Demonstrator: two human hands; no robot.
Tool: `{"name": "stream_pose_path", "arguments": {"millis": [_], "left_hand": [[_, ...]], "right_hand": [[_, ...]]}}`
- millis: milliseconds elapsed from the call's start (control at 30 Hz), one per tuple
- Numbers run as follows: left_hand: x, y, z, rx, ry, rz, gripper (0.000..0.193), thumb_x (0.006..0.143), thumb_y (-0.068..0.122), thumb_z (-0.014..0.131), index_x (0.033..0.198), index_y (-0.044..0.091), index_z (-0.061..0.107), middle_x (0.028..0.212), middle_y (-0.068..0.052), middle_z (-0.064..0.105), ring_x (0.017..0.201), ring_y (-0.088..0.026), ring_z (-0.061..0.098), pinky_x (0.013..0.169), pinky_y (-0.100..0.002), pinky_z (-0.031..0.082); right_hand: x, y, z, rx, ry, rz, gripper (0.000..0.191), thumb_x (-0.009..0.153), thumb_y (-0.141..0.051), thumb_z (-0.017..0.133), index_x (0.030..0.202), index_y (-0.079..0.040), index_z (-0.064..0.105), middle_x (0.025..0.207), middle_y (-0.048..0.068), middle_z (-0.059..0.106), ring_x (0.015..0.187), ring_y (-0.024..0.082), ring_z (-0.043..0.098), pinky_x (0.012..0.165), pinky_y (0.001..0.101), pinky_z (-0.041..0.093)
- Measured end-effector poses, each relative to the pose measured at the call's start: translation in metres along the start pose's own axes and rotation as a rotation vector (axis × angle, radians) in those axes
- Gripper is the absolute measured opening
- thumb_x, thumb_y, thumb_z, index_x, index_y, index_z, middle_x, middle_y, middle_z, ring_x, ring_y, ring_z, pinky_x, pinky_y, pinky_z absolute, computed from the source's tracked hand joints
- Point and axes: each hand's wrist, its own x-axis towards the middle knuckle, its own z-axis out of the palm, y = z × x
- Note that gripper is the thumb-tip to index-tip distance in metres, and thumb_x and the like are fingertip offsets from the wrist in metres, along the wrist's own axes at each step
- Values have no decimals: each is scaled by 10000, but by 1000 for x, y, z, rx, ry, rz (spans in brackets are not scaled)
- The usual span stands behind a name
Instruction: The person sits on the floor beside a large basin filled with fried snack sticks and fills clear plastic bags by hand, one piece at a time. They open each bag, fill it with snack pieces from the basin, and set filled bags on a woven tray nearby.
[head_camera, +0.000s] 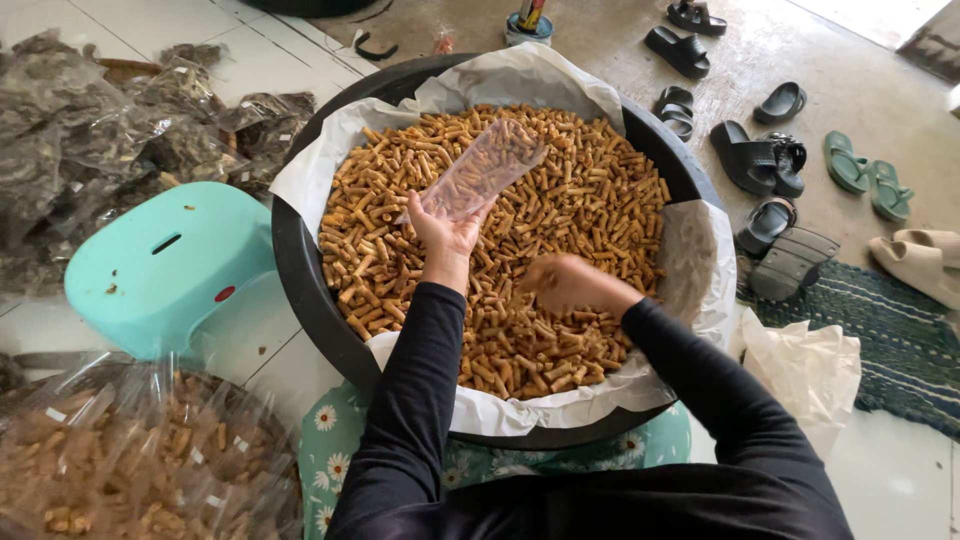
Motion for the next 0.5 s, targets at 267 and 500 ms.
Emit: {"name": "stream_pose_path", "arguments": {"millis": [267, 500], "left_hand": [[-10, -6, 9, 33, 42, -29, 813, 974, 588, 371, 1594, 93, 193, 1614, -276, 264, 1468, -527, 316, 1074, -830, 296], [-18, -10, 13, 98, 10, -46, 817, 982, 608, 258, 1556, 28, 286, 1508, -265, 425, 1414, -478, 437, 1078, -765, 371]], "right_hand": [[25, -88, -126, 246, 682, -317, 253, 915, -5, 683, 1095, -119, 546, 965, 55, 641, 772, 142, 692, 663, 276, 641], [84, -115, -76, -68, 977, -471, 299, 983, -242, 794, 1108, -40, 613, 1108, 60, 538, 1031, 181, 559, 871, 340, 537]]}}
